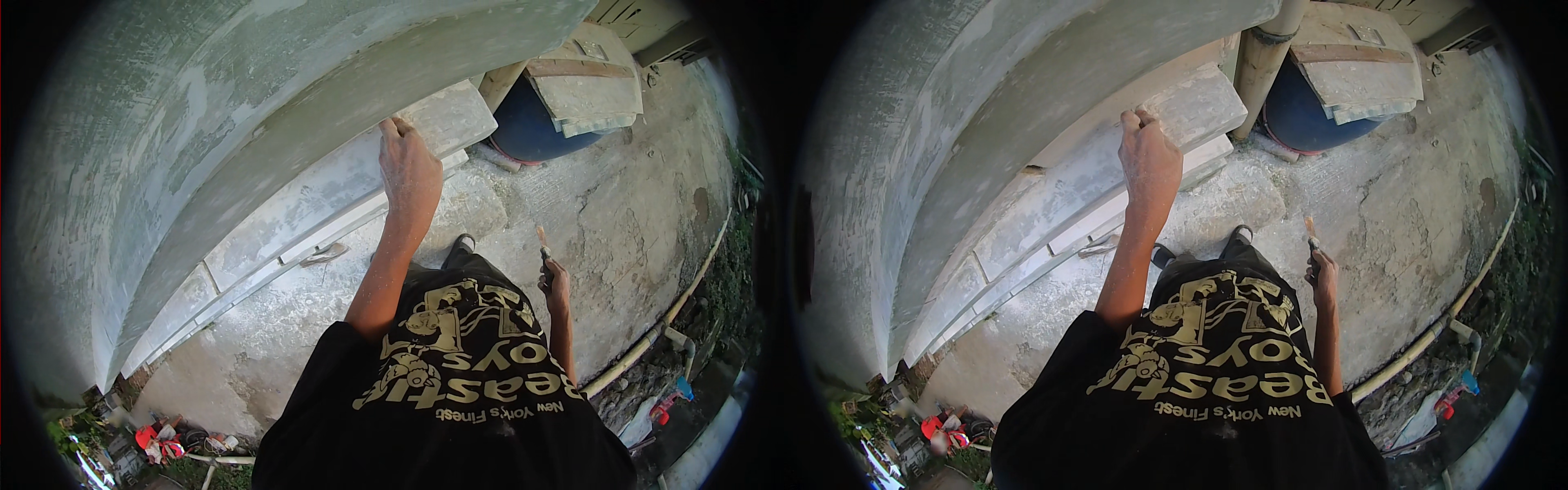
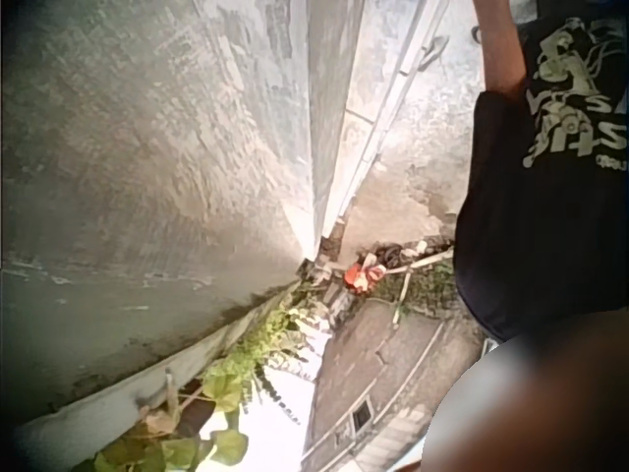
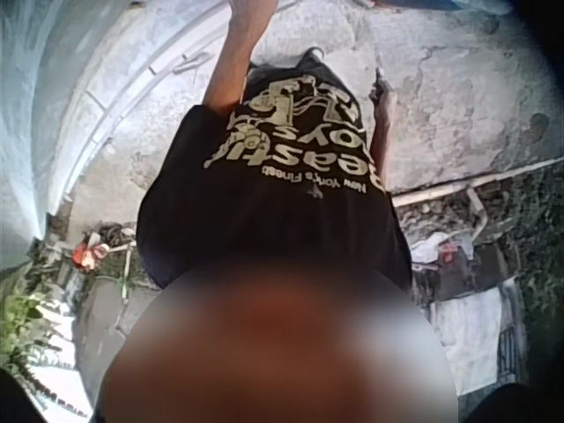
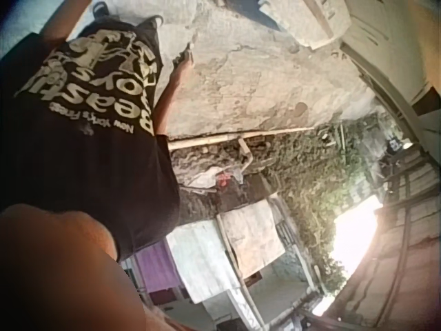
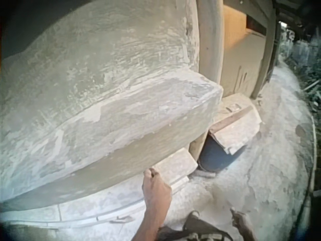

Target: Using a putty knife and sandpaper to smooth and repair a concrete wall structure.

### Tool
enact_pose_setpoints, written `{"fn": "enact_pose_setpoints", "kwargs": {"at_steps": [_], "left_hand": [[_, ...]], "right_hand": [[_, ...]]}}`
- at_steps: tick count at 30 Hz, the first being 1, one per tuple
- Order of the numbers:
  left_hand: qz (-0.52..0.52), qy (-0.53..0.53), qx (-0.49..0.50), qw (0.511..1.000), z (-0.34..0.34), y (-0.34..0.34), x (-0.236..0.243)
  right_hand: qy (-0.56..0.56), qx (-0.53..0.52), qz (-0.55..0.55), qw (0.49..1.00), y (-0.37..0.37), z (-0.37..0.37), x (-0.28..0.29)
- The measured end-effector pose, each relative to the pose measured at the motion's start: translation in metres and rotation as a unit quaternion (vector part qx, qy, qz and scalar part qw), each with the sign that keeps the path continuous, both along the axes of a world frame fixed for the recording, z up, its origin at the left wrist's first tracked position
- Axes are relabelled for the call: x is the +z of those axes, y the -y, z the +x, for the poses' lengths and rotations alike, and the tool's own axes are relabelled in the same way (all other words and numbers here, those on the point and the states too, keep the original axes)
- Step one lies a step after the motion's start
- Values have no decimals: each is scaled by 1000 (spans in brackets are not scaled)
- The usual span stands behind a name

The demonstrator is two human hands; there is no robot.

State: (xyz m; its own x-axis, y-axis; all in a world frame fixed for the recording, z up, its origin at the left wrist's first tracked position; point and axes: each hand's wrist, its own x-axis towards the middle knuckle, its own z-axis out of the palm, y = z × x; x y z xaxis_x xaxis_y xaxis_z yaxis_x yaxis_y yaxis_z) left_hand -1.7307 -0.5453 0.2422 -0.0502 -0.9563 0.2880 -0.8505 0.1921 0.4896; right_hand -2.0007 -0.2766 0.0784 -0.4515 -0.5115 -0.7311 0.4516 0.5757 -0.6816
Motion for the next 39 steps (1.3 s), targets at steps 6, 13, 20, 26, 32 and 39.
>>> {"fn": "enact_pose_setpoints", "kwargs": {"at_steps": [6, 13, 20, 26, 32, 39], "left_hand": [[72, -7, 45, 996, 64, -27, 19], [100, 28, 44, 994, 50, -27, 14], [64, 24, -101, 993, -32, 3, 10], [78, -43, -149, 985, -46, 14, 17], [94, -54, -47, 993, 30, -28, 31], [106, 47, -42, 992, 47, -37, 12]], "right_hand": [[-17, -14, 17, 1000, 10, 15, 7], [7, -29, 11, 999, -8, 23, -12], [-4, -26, 12, 1000, -15, 21, -11], [-15, -12, -2, 1000, 2, 26, -2], [-10, -23, -6, 1000, 0, 23, -6], [-7, -15, 25, 1000, 6, 24, -10]]}}
